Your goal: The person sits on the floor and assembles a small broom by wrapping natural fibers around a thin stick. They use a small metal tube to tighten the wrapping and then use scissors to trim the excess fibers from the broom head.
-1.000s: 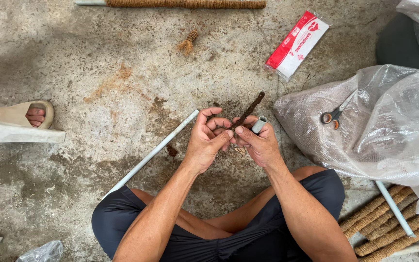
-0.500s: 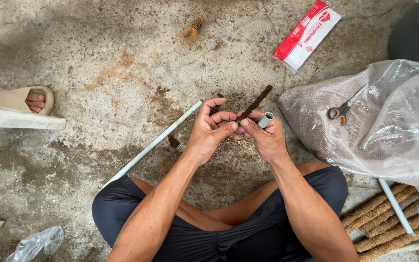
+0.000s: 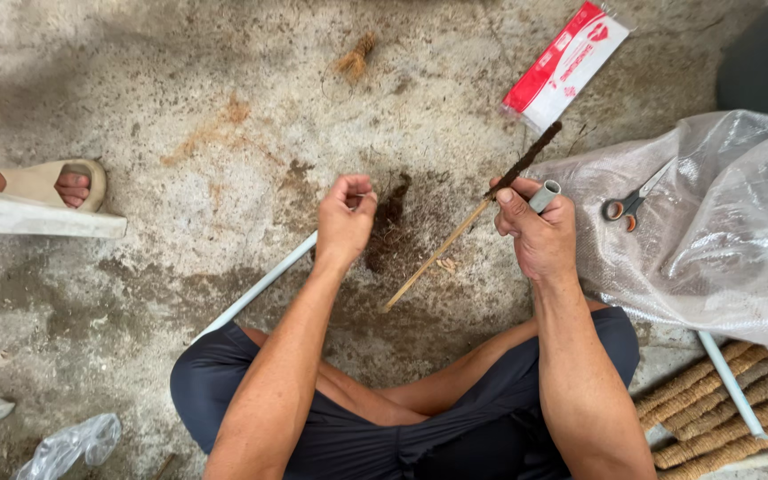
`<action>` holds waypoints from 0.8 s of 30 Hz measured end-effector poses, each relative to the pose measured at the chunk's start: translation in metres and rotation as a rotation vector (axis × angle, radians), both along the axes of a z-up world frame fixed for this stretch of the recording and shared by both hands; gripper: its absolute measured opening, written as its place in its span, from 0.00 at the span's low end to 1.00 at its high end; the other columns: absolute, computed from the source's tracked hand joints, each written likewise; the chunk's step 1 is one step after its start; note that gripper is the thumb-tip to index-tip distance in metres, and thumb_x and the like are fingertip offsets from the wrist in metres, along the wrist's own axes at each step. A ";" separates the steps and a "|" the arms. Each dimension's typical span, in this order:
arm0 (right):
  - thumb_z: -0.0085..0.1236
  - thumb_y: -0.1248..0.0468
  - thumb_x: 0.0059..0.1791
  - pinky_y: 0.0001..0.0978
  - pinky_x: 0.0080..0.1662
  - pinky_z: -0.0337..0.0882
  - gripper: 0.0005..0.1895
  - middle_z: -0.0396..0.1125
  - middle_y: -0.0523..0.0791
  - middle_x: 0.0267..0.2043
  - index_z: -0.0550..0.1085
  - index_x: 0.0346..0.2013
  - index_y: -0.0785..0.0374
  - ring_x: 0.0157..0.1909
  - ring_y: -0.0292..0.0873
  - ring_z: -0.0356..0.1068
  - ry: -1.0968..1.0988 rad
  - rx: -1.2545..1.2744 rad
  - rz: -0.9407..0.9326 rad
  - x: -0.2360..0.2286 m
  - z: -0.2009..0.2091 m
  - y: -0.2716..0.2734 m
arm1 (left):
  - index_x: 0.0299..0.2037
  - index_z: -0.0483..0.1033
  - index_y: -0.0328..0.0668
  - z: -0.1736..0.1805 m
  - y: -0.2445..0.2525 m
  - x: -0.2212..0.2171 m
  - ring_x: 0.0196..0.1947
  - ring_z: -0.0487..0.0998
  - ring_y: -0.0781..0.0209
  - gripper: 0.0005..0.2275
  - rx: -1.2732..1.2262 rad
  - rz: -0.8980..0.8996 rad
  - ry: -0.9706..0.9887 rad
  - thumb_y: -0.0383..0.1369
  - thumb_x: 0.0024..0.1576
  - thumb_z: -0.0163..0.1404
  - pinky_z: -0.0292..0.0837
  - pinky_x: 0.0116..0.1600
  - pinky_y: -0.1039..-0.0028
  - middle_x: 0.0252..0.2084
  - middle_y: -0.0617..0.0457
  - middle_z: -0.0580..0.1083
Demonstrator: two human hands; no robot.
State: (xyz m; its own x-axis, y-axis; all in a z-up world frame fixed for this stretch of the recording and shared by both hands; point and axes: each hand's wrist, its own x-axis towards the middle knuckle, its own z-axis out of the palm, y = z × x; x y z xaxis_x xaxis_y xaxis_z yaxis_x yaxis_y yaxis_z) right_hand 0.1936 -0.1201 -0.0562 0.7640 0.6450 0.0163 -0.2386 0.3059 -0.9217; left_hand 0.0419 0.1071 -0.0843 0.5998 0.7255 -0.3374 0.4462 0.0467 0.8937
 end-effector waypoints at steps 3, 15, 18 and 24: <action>0.63 0.66 0.53 0.28 0.32 0.61 0.13 0.63 0.38 0.25 0.78 0.48 0.73 0.25 0.32 0.56 0.021 -0.024 -0.058 0.001 0.000 -0.001 | 0.48 0.79 0.41 -0.026 -0.009 0.003 0.46 0.79 0.56 0.09 0.268 -0.192 0.142 0.26 0.59 0.53 0.76 0.55 0.66 0.51 0.46 0.75; 0.65 0.69 0.55 0.28 0.33 0.61 0.10 0.71 0.47 0.38 0.77 0.47 0.75 0.29 0.34 0.60 0.008 0.044 -0.069 0.007 -0.007 -0.011 | 0.47 0.80 0.46 -0.023 0.070 -0.032 0.44 0.83 0.56 0.07 0.355 0.015 0.495 0.30 0.62 0.50 0.79 0.53 0.63 0.48 0.47 0.81; 0.64 0.68 0.53 0.28 0.32 0.64 0.11 0.74 0.49 0.41 0.77 0.46 0.74 0.27 0.33 0.60 0.003 0.012 -0.105 0.005 -0.005 -0.008 | 0.46 0.81 0.46 -0.021 0.061 -0.040 0.47 0.82 0.52 0.07 0.374 -0.217 0.846 0.35 0.61 0.54 0.76 0.55 0.59 0.47 0.46 0.81; 0.66 0.68 0.49 0.27 0.31 0.67 0.12 0.71 0.42 0.30 0.77 0.44 0.72 0.27 0.33 0.65 -0.100 -0.197 -0.163 0.010 -0.020 -0.009 | 0.48 0.81 0.41 -0.107 0.048 -0.071 0.53 0.80 0.40 0.14 0.456 -0.222 0.907 0.37 0.55 0.57 0.76 0.57 0.55 0.49 0.37 0.79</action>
State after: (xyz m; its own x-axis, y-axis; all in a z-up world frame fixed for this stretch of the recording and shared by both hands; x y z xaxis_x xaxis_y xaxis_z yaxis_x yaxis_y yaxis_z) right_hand 0.2035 -0.1293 -0.0760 0.8590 0.5117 -0.0164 -0.1054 0.1453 -0.9838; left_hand -0.0290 0.1550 -0.1911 0.3932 0.8016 -0.4504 0.9171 -0.3769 0.1298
